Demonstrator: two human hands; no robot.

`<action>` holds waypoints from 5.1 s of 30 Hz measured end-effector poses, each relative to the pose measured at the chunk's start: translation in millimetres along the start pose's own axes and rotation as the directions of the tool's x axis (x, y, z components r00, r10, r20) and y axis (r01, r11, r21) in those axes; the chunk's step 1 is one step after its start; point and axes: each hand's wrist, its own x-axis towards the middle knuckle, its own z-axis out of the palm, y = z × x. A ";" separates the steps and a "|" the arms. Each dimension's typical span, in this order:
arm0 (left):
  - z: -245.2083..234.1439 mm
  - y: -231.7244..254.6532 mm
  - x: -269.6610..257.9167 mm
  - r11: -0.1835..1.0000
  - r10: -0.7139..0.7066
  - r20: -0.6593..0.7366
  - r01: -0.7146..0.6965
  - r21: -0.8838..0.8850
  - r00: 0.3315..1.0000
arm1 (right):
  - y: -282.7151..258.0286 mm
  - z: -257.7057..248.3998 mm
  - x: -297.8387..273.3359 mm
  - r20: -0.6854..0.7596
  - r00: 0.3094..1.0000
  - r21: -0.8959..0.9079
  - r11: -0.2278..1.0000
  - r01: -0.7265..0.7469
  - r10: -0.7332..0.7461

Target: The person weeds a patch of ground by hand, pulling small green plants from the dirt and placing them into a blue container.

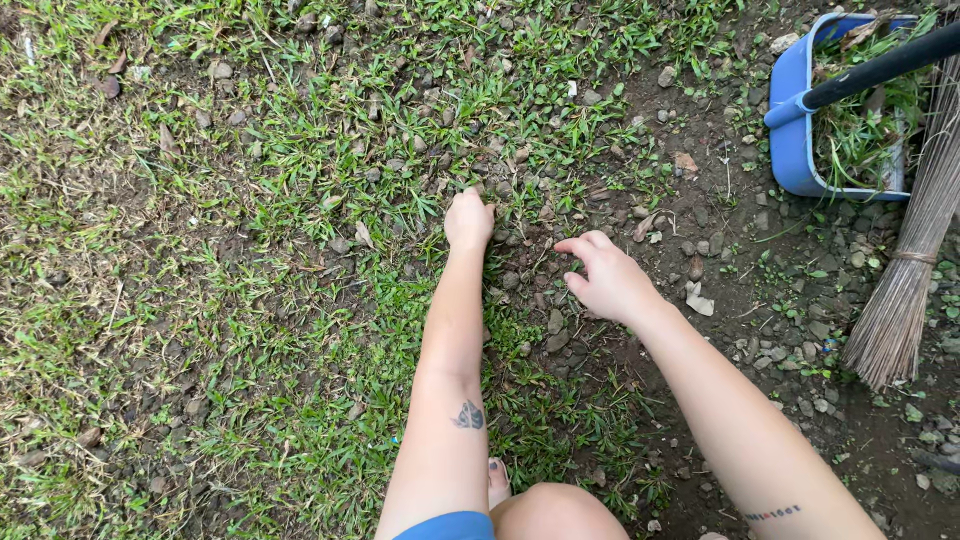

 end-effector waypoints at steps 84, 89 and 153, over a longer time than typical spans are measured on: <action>-9.8 3.3 -22.2 0.813 0.442 0.189 -0.481 0.328 0.877 | -6.5 11.2 56.8 0.020 1.000 -0.366 0.931 -0.011 0.020; 30.4 1.9 -9.4 0.802 0.381 0.181 -0.421 0.424 0.907 | -0.8 4.2 51.4 0.060 0.995 -0.395 0.917 -0.054 0.084; -159.8 -62.0 -250.1 0.994 -0.101 -0.162 0.105 0.015 0.982 | 55.4 84.8 212.5 -0.054 0.952 -0.490 0.838 0.238 -0.301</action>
